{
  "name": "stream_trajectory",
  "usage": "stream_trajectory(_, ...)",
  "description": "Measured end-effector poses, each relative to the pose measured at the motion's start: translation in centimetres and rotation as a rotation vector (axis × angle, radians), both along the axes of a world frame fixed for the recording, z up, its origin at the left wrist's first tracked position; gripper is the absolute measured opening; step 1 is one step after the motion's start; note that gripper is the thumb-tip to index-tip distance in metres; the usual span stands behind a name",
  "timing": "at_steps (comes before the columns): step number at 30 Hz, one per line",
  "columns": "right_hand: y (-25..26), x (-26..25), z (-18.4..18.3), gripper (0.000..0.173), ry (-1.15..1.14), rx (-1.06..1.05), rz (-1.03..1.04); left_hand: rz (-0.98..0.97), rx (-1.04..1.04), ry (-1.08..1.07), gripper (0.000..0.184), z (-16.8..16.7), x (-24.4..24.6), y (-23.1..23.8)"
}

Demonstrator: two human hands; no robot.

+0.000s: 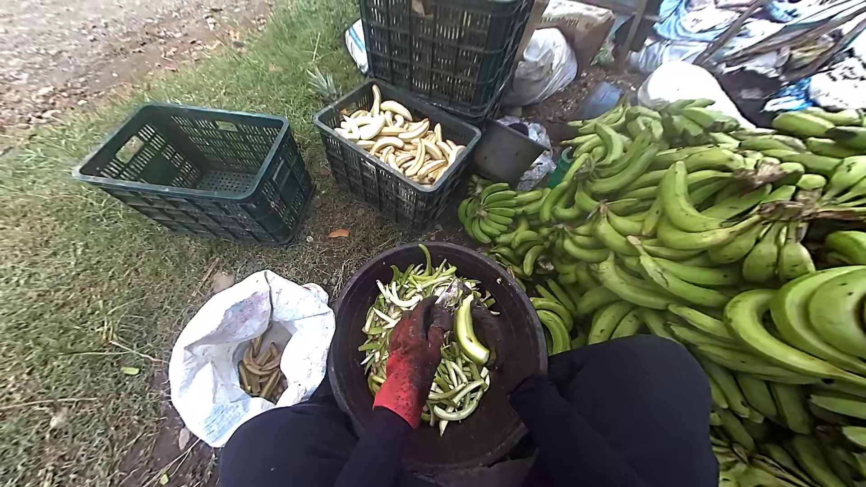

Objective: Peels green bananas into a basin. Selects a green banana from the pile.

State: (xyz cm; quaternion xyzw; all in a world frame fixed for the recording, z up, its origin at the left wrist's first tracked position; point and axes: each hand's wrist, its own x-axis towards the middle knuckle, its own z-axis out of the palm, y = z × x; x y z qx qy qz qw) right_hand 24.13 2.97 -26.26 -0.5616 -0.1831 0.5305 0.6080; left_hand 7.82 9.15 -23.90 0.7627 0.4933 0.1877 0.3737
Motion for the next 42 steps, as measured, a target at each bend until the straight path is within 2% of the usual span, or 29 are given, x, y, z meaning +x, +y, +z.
stream_trajectory(2,1.2,0.5,1.5,0.044,-0.086,-0.003,-0.205,-0.088,0.061,0.017,0.045,0.4,0.5,-2.0)
stream_trajectory(4,2.7,1.2,0.8,0.045,-0.075,0.033,-0.418,-0.129,0.159,0.049,0.046,0.7,0.8,-3.2)
stream_trajectory(6,4.1,1.7,0.1,0.050,-0.123,-0.017,-0.570,-0.116,0.195,0.093,0.048,1.0,1.0,-3.5)
stream_trajectory(9,5.0,1.0,1.0,0.050,-0.263,-0.168,-0.643,-0.062,0.178,0.131,0.049,1.1,1.0,-2.9)
stream_trajectory(12,4.0,-0.8,2.4,0.047,-0.360,-0.137,-0.421,-0.024,0.077,0.130,0.046,1.3,0.9,-1.5)
stream_trajectory(15,2.0,-1.0,0.8,0.048,-0.316,0.007,0.053,0.004,0.012,0.101,0.043,0.5,0.2,1.0)
stream_trajectory(17,0.6,-0.6,0.8,0.052,-0.252,-0.007,0.404,0.046,-0.023,0.094,0.043,-0.5,-0.3,2.5)
stream_trajectory(19,0.0,-0.4,1.0,0.056,-0.165,-0.060,0.567,0.082,-0.050,0.073,0.044,-1.2,-0.8,3.2)
stream_trajectory(20,-0.2,-0.1,0.9,0.057,-0.124,-0.060,0.535,0.079,-0.053,0.056,0.045,-1.3,-0.7,3.1)
stream_trajectory(22,0.2,0.4,0.2,0.051,0.016,-0.021,0.278,0.029,-0.019,0.020,0.045,-1.0,-0.2,2.0)
stream_trajectory(23,0.7,0.4,0.5,0.044,0.020,-0.033,0.122,-0.020,0.035,0.014,0.044,-0.6,0.1,1.1)
stream_trajectory(25,1.5,0.5,1.6,0.042,-0.053,-0.073,-0.122,-0.116,0.183,0.024,0.043,-0.1,0.6,-0.8)
stream_trajectory(27,3.2,1.3,0.9,0.044,0.200,-0.031,-0.282,-0.179,0.306,0.042,0.046,0.3,0.9,-2.0)
stream_trajectory(29,4.3,1.7,0.8,0.049,0.414,-0.004,-0.362,-0.170,0.411,0.032,0.049,0.0,1.0,-2.6)
stream_trajectory(31,4.6,1.6,1.1,0.048,0.455,-0.005,-0.397,-0.120,0.474,0.018,0.053,-0.4,1.0,-2.6)
stream_trajectory(33,4.6,1.2,1.0,0.046,0.369,-0.006,-0.394,-0.101,0.461,0.023,0.053,-0.3,1.0,-2.2)
stream_trajectory(35,4.3,0.3,0.9,0.041,0.125,-0.018,-0.385,-0.089,0.391,0.016,0.048,0.0,1.0,-1.8)
stream_trajectory(38,3.0,-0.5,0.5,0.044,-0.293,0.018,-0.128,-0.036,0.090,0.039,0.042,0.4,1.0,-0.3)
stream_trajectory(42,0.3,-1.0,1.8,0.061,-0.364,0.000,0.489,0.086,-0.138,-0.004,0.043,-0.8,0.5,2.2)
